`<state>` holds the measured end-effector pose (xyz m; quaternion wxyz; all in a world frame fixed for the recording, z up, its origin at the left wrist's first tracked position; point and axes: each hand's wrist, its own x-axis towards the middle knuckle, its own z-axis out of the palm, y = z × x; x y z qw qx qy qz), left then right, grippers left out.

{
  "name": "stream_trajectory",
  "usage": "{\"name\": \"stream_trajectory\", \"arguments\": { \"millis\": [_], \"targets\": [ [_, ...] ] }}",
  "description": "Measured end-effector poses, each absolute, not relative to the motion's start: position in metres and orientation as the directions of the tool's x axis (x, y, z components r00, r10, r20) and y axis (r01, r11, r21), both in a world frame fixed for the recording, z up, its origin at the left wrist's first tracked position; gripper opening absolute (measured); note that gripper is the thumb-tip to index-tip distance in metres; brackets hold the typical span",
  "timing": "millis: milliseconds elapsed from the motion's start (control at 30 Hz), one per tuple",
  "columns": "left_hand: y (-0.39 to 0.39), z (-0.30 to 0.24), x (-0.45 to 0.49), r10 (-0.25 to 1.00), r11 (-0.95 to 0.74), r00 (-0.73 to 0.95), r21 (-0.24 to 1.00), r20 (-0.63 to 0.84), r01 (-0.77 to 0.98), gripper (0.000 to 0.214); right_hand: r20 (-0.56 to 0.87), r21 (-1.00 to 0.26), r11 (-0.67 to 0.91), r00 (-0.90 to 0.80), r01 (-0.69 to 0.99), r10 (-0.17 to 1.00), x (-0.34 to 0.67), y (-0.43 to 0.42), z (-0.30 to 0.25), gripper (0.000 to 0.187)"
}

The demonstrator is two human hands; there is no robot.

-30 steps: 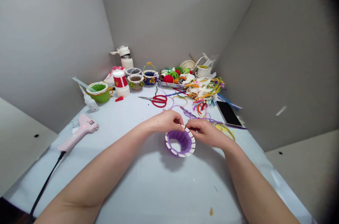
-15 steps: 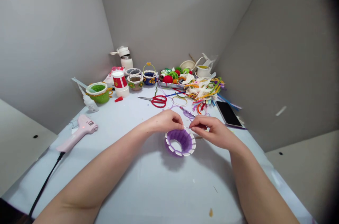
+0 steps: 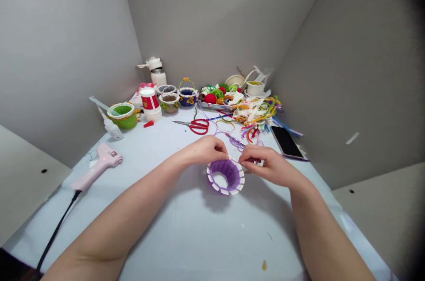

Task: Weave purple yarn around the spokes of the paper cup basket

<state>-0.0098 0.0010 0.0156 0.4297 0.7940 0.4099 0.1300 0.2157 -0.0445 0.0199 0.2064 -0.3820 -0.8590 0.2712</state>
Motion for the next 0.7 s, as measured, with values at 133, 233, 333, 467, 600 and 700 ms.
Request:
{"name": "stream_trajectory", "arguments": {
  "millis": [133, 233, 333, 467, 600, 700],
  "targets": [
    [0.0, 0.018, -0.01, 0.776, -0.309, 0.618, 0.776, -0.128, 0.55, 0.021, 0.122, -0.637, 0.547, -0.629, 0.544, 0.768, 0.214, -0.043, 0.018, 0.016],
    [0.0, 0.021, -0.012, 0.786, -0.321, 0.605, 0.753, -0.128, 0.575, 0.02, 0.097, -0.643, 0.547, -0.651, 0.536, 0.752, 0.212, -0.04, 0.014, 0.017],
    [-0.002, 0.025, -0.014, 0.772, -0.332, 0.617, 0.729, -0.155, 0.598, 0.019, 0.081, -0.63, 0.545, -0.651, 0.553, 0.755, 0.208, -0.038, 0.008, 0.018],
    [-0.005, 0.027, -0.012, 0.75, -0.343, 0.646, 0.752, -0.142, 0.564, 0.024, 0.101, -0.635, 0.537, -0.629, 0.556, 0.771, 0.2, -0.037, 0.003, 0.02],
    [-0.005, 0.021, -0.005, 0.746, -0.339, 0.656, 0.784, -0.113, 0.52, 0.027, 0.128, -0.66, 0.531, -0.617, 0.531, 0.777, 0.195, -0.036, -0.003, 0.022],
    [-0.003, 0.017, -0.005, 0.761, -0.328, 0.638, 0.78, -0.116, 0.533, 0.026, 0.12, -0.68, 0.508, -0.602, 0.529, 0.789, 0.194, -0.036, -0.004, 0.021]
  ]
}}
